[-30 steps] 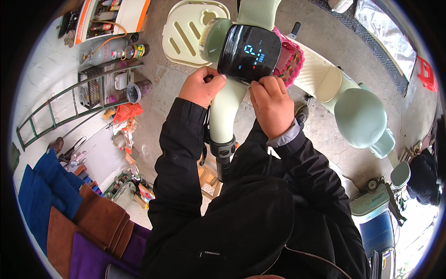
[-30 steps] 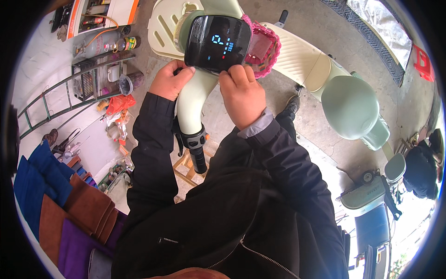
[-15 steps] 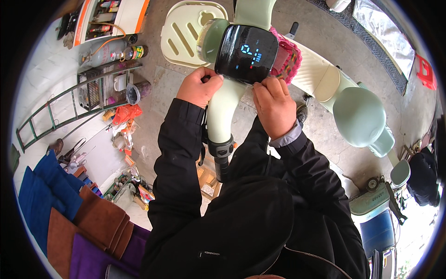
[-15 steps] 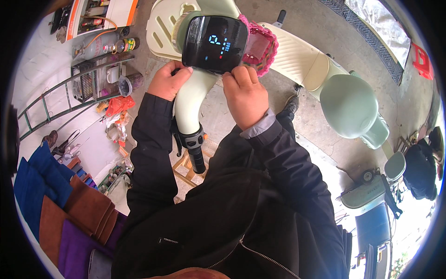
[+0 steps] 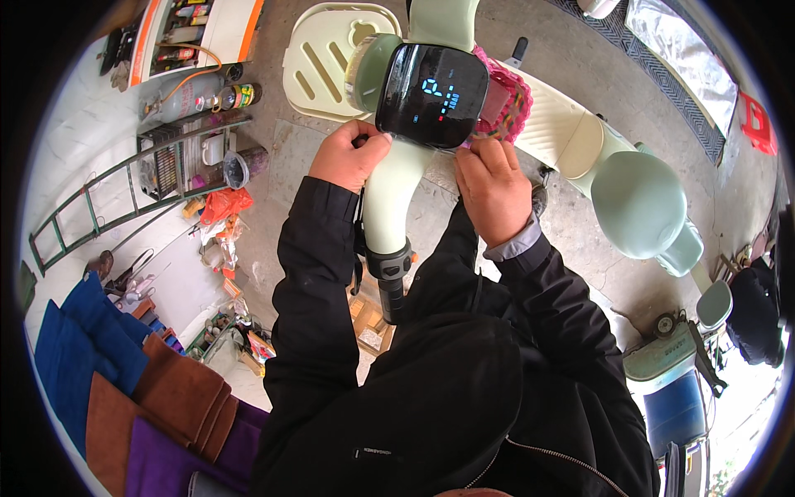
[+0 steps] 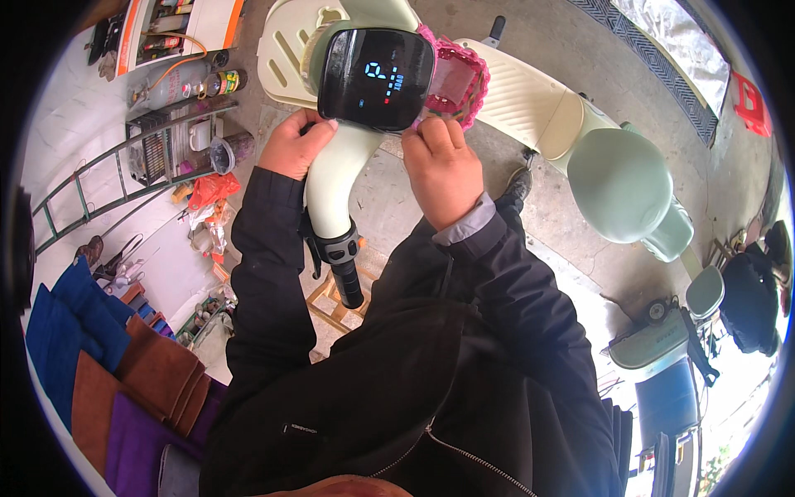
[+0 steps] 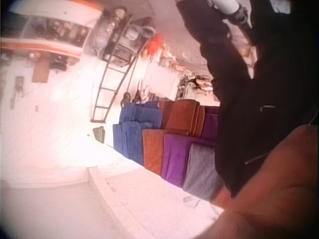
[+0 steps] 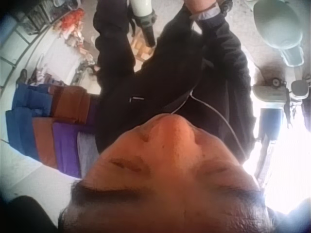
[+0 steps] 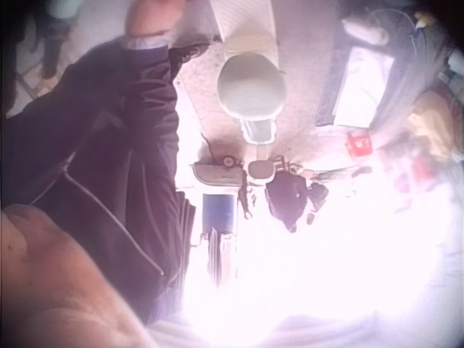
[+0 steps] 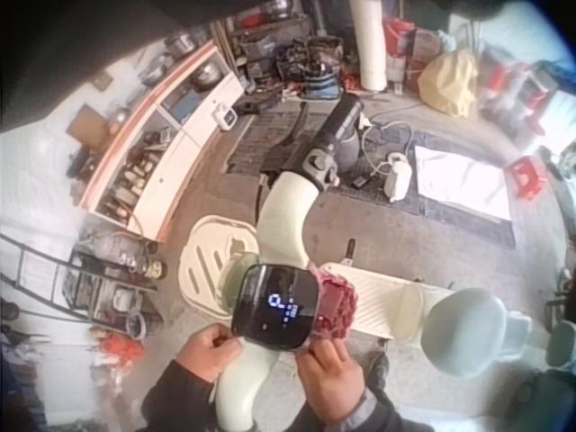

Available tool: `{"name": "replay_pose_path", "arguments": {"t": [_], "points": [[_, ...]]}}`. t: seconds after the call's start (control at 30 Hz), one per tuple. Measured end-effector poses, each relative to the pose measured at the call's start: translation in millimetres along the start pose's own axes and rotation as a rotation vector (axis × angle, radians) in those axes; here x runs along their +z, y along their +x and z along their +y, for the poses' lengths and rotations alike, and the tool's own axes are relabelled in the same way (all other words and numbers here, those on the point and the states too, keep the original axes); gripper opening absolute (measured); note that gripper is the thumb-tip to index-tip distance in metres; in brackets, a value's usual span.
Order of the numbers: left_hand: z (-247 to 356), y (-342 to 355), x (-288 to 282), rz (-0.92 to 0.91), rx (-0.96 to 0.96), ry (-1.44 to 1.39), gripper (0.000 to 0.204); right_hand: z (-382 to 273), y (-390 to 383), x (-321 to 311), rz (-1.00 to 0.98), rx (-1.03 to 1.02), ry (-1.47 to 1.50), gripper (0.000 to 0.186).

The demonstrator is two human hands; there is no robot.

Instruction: The person uses a small metal tool to pry and adjust the digital display cover on a light green electric scooter. They repeatedly lift the cover, inspect the edges, and reseat it. The person briefly walks out of the shop and returns to the scooter.

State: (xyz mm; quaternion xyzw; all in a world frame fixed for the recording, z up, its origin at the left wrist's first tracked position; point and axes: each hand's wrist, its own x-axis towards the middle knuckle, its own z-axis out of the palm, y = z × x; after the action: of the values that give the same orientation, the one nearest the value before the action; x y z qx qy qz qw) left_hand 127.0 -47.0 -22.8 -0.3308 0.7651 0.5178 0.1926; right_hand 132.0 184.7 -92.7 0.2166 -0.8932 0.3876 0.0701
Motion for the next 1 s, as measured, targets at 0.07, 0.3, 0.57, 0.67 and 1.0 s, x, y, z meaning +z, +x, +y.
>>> {"name": "replay_pose_path", "arguments": {"t": [0.07, 0.3, 0.57, 0.67, 1.0], "points": [[-0.4, 0.2, -0.4, 0.0, -0.001, 0.003, 0.028, 1.8, -0.6, -0.7, 0.0, -0.002, 0.001, 0.017], [-2.8, 1.7, -3.5, -0.018, -0.013, 0.029, 0.027, 7.6, -2.0, -4.1, -0.01, -0.01, -0.014, 0.017], [-6.2, 3.2, -1.7, -0.005, -0.004, 0.004, 0.029, 15.7, 0.7, -10.2, -0.022, -0.045, -0.016, 0.019], [-7.4, 4.5, -1.9, -0.003, 0.009, 0.014, 0.029, 18.4, 1.8, -13.7, -0.033, -0.052, -0.011, 0.019], [-6.9, 4.3, -2.2, 0.001, 0.008, 0.017, 0.029, 34.8, 11.3, -20.8, -0.08, -0.171, -0.047, 0.019]]}}
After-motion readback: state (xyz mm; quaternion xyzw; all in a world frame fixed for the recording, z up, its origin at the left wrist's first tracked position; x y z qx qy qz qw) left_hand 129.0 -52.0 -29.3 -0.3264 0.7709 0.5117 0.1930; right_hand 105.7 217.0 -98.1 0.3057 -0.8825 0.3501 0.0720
